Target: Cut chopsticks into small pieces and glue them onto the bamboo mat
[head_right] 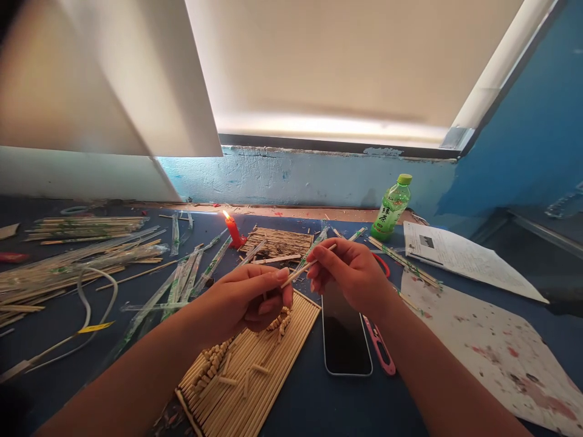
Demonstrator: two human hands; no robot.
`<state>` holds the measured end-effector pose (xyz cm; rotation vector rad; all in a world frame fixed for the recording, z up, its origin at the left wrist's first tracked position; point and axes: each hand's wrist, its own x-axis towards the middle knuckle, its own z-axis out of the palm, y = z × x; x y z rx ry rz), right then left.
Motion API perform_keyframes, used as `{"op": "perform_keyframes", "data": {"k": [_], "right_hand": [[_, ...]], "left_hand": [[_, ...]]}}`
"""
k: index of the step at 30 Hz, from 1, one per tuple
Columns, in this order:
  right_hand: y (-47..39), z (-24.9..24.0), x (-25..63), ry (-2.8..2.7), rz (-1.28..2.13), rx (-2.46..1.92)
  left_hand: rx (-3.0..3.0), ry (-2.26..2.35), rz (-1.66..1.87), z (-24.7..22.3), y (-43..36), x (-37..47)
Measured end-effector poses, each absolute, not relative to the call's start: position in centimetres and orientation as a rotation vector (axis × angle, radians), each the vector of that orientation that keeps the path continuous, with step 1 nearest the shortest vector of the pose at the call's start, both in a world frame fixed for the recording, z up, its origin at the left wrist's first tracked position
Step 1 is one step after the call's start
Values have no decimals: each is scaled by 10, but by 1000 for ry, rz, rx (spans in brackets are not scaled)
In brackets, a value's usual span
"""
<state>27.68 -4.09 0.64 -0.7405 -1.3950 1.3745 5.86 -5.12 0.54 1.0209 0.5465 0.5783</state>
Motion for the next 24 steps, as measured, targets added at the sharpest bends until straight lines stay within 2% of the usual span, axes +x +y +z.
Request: {"op": "perform_keyframes", "data": {"k": [11, 13, 16, 17, 24], "right_hand": [[-38, 8, 283, -1470, 1294, -801], [-32, 10, 293, -1558, 1102, -1005], [-16, 4, 315, -1785, 446, -1679], [-10, -1, 323, -1827, 347, -1817], [17, -40, 356, -1879, 245, -2220]], "left_hand": [[1201, 617, 646, 5, -53, 64], [1349, 724, 723, 2, -53, 64], [1638, 937, 841, -1, -53, 64], [1725, 983, 868, -2, -54, 64], [2117, 1063, 999, 0, -54, 64]]}}
